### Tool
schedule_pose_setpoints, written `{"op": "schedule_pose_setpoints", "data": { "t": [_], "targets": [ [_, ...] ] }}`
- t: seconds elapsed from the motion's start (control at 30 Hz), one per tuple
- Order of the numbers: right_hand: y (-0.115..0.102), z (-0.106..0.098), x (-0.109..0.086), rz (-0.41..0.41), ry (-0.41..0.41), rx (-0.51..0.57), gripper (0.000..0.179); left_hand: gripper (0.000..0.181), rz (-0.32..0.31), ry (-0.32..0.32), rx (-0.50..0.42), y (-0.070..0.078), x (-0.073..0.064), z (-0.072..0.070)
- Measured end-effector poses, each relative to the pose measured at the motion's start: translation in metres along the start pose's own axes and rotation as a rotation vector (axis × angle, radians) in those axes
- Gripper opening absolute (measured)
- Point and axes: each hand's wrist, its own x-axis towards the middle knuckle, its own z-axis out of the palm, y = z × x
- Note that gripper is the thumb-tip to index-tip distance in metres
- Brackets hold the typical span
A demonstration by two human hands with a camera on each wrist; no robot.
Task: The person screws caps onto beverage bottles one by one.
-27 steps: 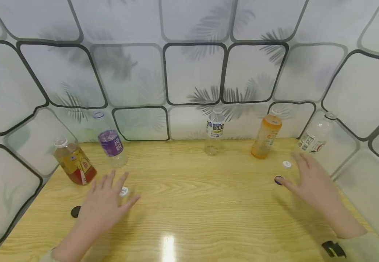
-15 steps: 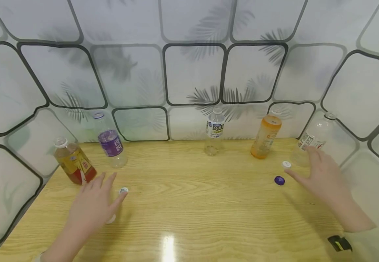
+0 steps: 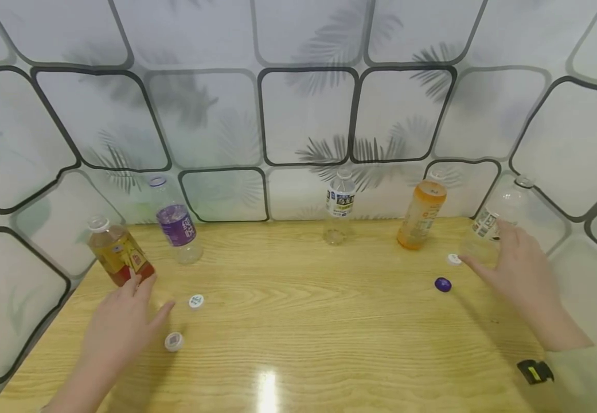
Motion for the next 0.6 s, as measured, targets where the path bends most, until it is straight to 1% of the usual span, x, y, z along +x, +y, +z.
{"op": "schedule_pose_setpoints", "data": {
  "t": [0.13,0.23,0.4,0.53,0.6],
  "targets": [
    [0.005,-0.003,0.006,0.049,0.006,0.024,0.117,0.073,-0.019,-0.016,0.000,-0.007,-0.001,-0.001],
    [0.009,-0.005,0.010,0.073,0.026,0.043,0.119,0.072,-0.024,-0.019,0.001,-0.012,-0.003,-0.001],
    [0.013,-0.007,0.016,0.099,0.069,0.047,0.123,0.070,-0.032,-0.008,-0.009,-0.019,-0.008,0.000],
    [0.018,-0.008,0.022,0.119,0.099,0.049,0.116,0.067,-0.036,0.001,-0.014,-0.023,-0.011,0.001],
    [0.022,-0.008,0.025,0.127,0.110,0.060,0.111,0.066,-0.041,-0.006,-0.017,-0.025,-0.011,0.002]
  ]
}}
